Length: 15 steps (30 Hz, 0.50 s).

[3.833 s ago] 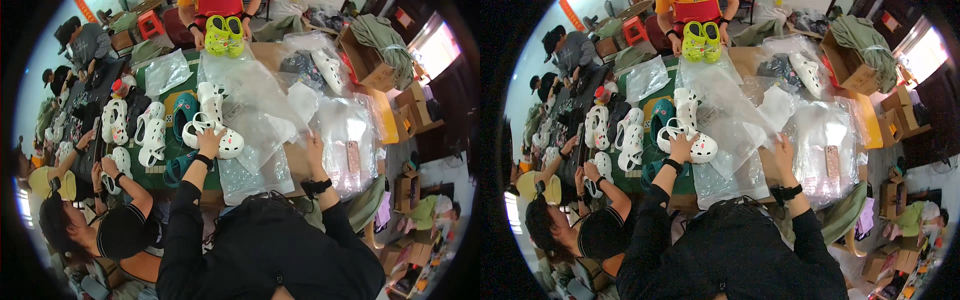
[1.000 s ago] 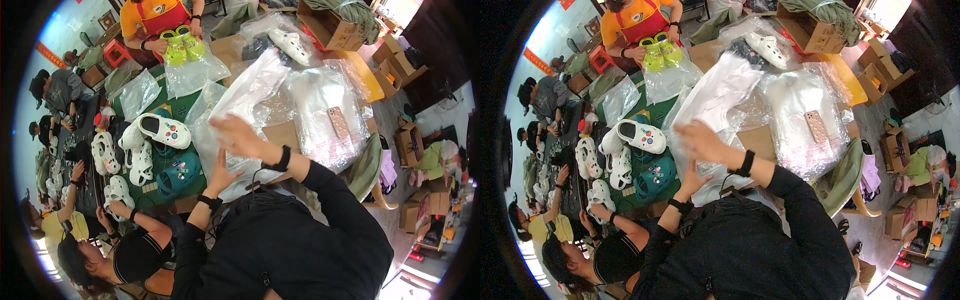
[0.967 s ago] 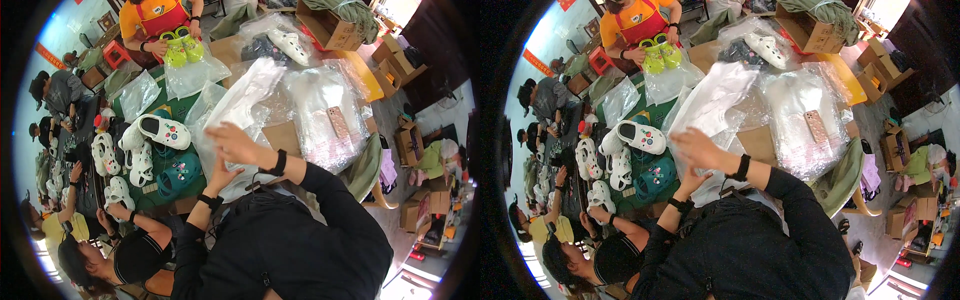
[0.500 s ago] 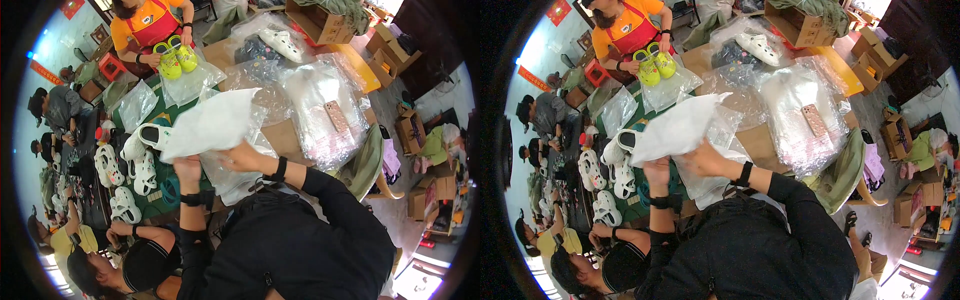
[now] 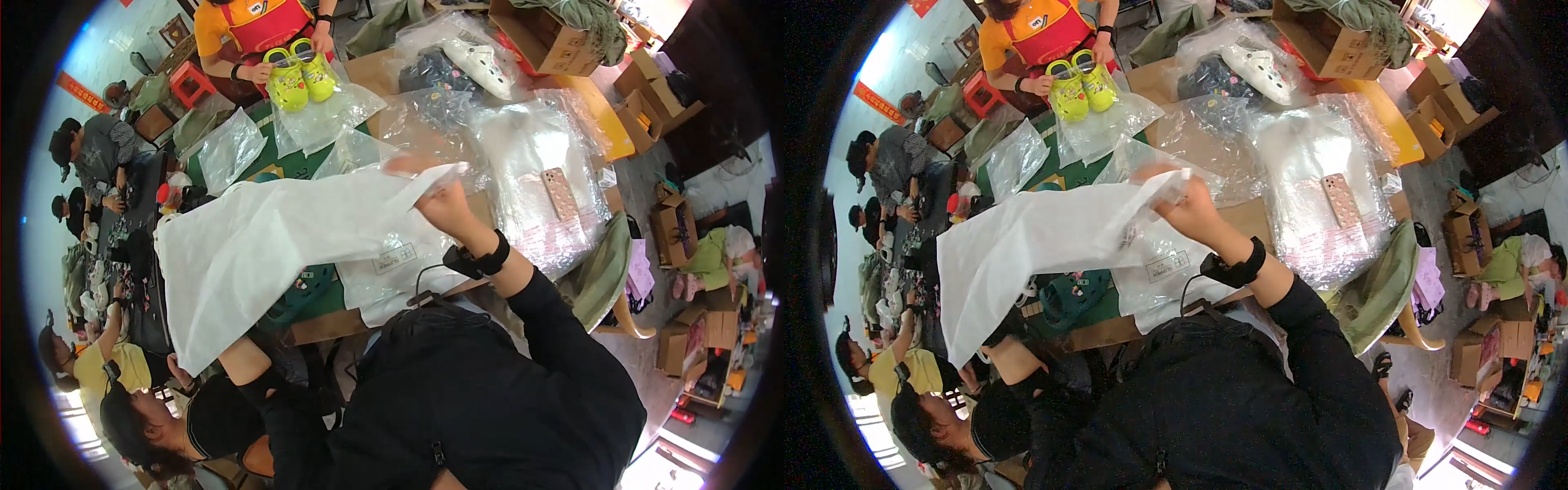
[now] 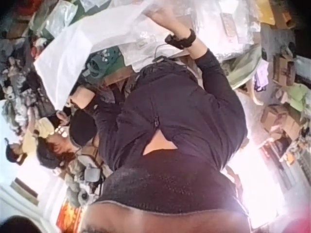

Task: Packing rubber clogs into plastic bags and organizing them on a warehouse table for shipping.

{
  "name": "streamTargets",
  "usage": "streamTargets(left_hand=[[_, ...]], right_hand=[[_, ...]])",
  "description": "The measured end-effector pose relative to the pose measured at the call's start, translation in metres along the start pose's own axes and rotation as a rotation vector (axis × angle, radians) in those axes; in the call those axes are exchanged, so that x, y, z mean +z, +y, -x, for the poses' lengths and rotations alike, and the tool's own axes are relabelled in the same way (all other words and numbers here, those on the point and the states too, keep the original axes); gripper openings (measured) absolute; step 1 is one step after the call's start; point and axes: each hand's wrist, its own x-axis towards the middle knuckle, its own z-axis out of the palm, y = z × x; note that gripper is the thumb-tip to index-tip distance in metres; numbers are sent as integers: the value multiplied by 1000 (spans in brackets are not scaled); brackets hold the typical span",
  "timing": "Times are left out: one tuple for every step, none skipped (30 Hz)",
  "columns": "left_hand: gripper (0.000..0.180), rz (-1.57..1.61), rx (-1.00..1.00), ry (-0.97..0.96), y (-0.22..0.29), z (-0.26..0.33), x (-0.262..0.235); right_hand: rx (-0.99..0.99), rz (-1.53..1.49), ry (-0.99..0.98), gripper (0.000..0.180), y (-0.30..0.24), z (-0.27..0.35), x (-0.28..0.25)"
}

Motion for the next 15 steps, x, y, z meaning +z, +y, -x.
streamTargets(left_hand=[[41, -34, -8, 5, 3, 5, -1], [41, -67, -15, 11, 19, -38, -5], [41, -96, -56, -29, -8, -6, 13], [41, -131, -52, -9, -5, -23, 23], [40, -165, -49, 10, 0, -43, 29], [40, -196, -59, -2, 0, -51, 33], [37, -94, -153, 172, -7, -60, 42], [34, 15, -249, 347, -26, -71, 51], [33, 8, -219, 306, -48, -77, 50], [32, 2, -194, 261, -69, -82, 51], [33, -52, -178, 225, -85, -83, 68], [34, -107, -159, 191, -99, -83, 85], [41, -247, -157, 185, -121, -87, 79], [49, -387, -159, 176, -144, -91, 74], [60, -547, -277, 199, -162, -90, 91]], right_hand=[[360, -410, -97, 45, 4, 11, 9], [720, -818, -199, 35, 7, 22, 16], [735, -789, -160, 35, 16, 32, 8], [1031, -817, -269, 32, 11, 39, 13], [1327, -824, -384, 29, 7, 50, 17], [1414, -950, -340, 31, 19, 75, 17], [1477, -1030, -386, 40, 32, 102, 15], [1529, -1011, -313, 41, 31, 117, 11], [1580, -995, -245, 42, 27, 129, 8], [1579, -997, -257, 42, 24, 138, 2], [1619, -946, -291, 42, 24, 146, -6], [1656, -895, -327, 41, 23, 152, -13], [1652, -898, -340, 41, 20, 158, -14], [1663, -756, -547, 45, 20, 166, -15], [1673, -602, -720, 50, 23, 178, -19]])
